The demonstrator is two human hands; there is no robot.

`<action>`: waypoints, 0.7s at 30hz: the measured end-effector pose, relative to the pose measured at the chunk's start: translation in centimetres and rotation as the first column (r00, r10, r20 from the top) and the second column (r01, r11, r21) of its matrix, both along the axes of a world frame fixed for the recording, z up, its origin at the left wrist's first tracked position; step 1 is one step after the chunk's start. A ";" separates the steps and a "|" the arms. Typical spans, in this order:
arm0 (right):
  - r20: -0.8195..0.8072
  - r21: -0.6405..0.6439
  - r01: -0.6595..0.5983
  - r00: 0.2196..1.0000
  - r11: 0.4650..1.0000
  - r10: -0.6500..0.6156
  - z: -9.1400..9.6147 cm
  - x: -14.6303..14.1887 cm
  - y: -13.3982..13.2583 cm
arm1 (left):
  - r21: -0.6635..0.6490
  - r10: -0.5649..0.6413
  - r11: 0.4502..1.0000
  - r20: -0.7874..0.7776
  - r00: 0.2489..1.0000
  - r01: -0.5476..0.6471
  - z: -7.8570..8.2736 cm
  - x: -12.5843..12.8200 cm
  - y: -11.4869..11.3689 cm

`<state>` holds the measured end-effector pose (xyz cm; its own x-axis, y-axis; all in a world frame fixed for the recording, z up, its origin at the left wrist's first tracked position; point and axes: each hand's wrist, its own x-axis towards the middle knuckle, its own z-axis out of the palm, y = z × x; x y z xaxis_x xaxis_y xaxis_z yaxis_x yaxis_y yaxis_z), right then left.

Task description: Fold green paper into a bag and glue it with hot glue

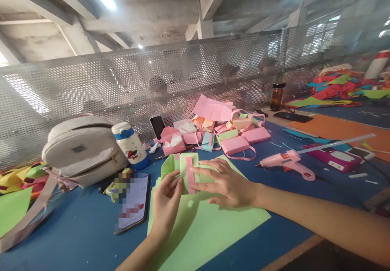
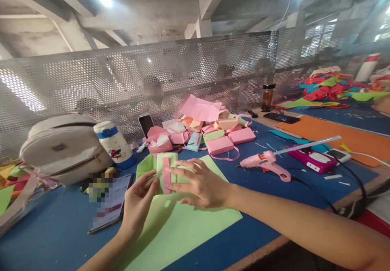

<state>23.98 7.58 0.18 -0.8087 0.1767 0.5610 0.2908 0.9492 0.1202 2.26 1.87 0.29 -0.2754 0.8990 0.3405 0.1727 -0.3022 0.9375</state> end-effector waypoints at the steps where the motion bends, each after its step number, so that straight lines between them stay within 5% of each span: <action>1: -0.003 0.004 -0.001 1.000 1.000 0.001 0.0 0.0 0.0 | 0.001 -0.003 1.000 0.003 1.000 0.003 -0.1 0.0 -0.1; 9: -0.187 -0.016 0.002 0.982 1.000 -0.005 0.1 0.0 -0.3 | 0.059 -0.053 0.996 -0.121 0.991 0.060 -0.7 0.3 -0.7; 14: -0.516 -0.193 -0.003 0.851 0.981 -0.099 0.6 0.1 -0.9 | 0.169 -0.021 0.982 -0.353 0.936 0.086 -0.3 0.6 -1.4; 21: -0.651 -0.150 -0.025 0.755 0.988 -0.079 1.5 0.1 -1.0 | 0.378 0.078 0.911 -0.552 0.830 0.166 -0.7 0.8 -1.9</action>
